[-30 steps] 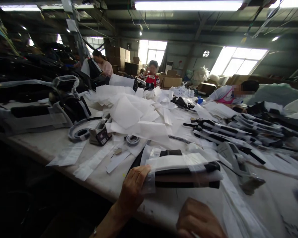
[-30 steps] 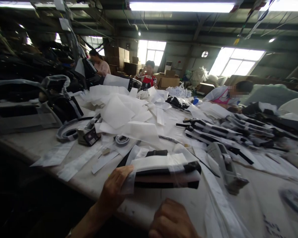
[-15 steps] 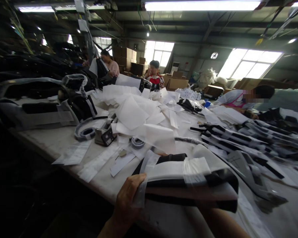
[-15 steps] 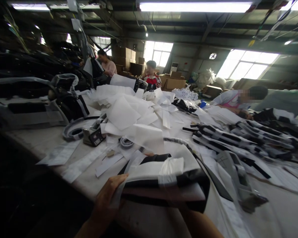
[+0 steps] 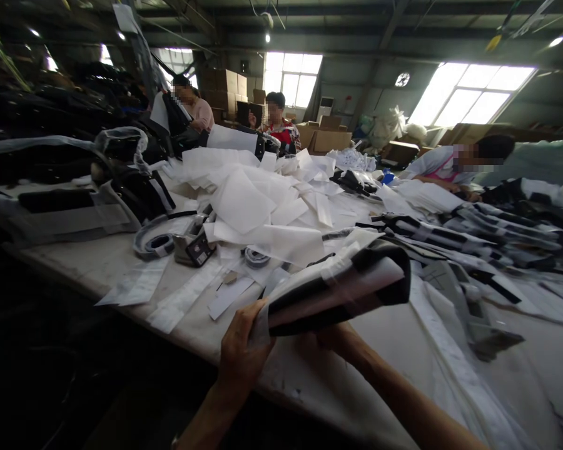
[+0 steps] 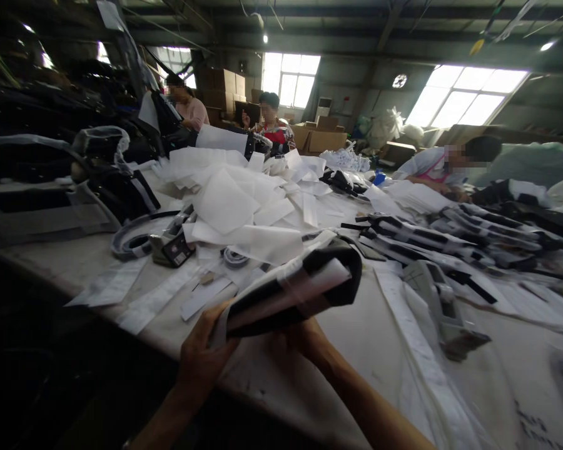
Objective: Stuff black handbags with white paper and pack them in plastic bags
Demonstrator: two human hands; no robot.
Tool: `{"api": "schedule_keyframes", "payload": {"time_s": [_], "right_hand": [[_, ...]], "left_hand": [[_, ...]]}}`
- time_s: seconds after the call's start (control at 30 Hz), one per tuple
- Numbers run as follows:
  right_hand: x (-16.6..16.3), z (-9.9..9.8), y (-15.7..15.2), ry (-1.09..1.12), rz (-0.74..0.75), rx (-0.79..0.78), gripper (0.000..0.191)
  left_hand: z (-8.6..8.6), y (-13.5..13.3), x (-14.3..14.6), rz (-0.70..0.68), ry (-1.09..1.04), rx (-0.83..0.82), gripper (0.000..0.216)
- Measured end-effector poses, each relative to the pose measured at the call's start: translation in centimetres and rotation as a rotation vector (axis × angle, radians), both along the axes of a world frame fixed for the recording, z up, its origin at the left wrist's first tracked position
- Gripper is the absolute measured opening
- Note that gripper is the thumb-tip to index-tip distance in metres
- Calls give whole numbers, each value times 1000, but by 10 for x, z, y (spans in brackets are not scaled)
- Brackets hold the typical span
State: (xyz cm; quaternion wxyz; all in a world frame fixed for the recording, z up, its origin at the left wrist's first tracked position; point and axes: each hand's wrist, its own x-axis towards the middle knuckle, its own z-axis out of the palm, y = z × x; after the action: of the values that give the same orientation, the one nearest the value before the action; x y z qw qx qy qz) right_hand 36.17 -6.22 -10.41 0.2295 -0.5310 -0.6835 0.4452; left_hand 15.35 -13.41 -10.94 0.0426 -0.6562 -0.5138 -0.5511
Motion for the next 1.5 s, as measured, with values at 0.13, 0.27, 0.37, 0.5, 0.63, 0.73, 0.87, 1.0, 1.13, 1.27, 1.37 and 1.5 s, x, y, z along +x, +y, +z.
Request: {"api": "schedule_keyframes", "payload": {"time_s": [0.13, 0.27, 0.37, 0.5, 0.63, 0.73, 0.87, 1.0, 1.13, 1.27, 1.37, 1.5], "right_hand": [[1, 2, -20, 69, -60, -195, 24], [11, 9, -35, 224, -154, -268, 51], [18, 9, -38, 275, -229, -266, 70], [22, 7, -34, 337, -274, -215, 65], [27, 12, -26, 170, -242, -71, 47], [34, 22, -19, -160, -131, 87, 28], [48, 31, -13, -587, -68, 260, 15], [61, 32, -8, -781, -94, 343, 21], [67, 37, 0, -800, -188, 397, 14], [70, 39, 10, -739, -269, 516, 8], [75, 39, 14, -689, -217, 810, 7], [80, 43, 13, -649, -106, 1072, 11]], "left_hand": [[0, 4, 6, -7, 28, 10, 38], [3, 11, 7, -29, 11, -28, 42], [12, 16, 4, -5, -78, -125, 42], [21, 19, 3, 44, -202, -291, 46], [22, 18, 4, 50, -251, -330, 48], [20, 17, 5, 38, -261, -317, 47], [20, 17, 4, 27, -267, -313, 47], [18, 17, 2, 37, -273, -321, 48], [16, 17, 1, 41, -275, -318, 49], [14, 17, 1, 37, -282, -312, 48], [14, 18, 0, 38, -282, -310, 48], [12, 19, -1, 45, -272, -295, 49]]}}
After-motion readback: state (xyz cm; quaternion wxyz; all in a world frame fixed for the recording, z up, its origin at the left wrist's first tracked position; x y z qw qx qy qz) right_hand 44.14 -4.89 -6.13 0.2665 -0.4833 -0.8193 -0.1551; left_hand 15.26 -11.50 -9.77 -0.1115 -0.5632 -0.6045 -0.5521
